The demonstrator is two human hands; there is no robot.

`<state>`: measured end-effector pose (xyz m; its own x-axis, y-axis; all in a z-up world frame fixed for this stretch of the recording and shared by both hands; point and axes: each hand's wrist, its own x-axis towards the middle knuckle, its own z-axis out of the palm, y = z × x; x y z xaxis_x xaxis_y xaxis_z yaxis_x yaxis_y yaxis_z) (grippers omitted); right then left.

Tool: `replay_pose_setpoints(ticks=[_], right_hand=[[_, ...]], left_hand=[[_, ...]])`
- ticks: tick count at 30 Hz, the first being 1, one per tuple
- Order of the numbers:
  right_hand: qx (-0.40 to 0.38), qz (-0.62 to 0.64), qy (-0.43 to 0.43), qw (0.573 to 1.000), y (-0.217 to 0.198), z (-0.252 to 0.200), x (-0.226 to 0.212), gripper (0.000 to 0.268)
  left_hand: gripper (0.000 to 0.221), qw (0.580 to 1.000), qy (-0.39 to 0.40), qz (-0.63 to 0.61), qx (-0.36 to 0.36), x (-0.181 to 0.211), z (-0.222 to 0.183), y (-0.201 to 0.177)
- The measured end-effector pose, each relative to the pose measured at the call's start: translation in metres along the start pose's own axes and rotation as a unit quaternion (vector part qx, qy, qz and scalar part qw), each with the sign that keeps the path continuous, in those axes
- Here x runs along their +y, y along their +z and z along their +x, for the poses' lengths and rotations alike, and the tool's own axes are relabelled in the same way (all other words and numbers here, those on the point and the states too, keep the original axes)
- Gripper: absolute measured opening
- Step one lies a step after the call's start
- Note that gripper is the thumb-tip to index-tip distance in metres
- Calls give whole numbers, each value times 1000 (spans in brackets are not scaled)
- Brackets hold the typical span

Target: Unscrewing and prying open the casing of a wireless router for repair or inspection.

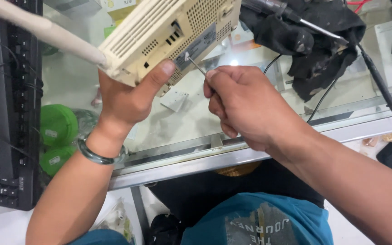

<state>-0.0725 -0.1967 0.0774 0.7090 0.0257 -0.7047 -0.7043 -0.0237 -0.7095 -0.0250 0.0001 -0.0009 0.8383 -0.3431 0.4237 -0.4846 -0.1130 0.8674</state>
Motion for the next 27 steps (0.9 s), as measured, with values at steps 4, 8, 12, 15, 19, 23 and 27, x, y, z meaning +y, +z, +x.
replay_pose_setpoints(ticks=[4,8,12,15,19,23,27], right_hand=[[-34,90,-14,995,8,8,17,33],[-26,9,-68,997,9,-1,31,34],[-7,-97,-175,980,-11,-2,73,36],[10,-145,-260,955,-35,-10,91,37],[140,-309,-457,822,-67,-3,81,25],[243,-505,-534,633,-87,28,68,14],[278,-637,-499,518,-87,52,58,11]], left_hand=[[38,1000,18,-4,-1,-3,3,-3],[35,998,44,-46,-4,-8,10,-11],[31,998,23,-62,9,-10,13,-17],[29,995,-1,-99,19,-20,14,-18],[35,984,-11,-176,29,-26,13,-16],[39,964,-57,-257,40,-26,17,-15],[46,955,-78,-283,50,-26,19,-18]])
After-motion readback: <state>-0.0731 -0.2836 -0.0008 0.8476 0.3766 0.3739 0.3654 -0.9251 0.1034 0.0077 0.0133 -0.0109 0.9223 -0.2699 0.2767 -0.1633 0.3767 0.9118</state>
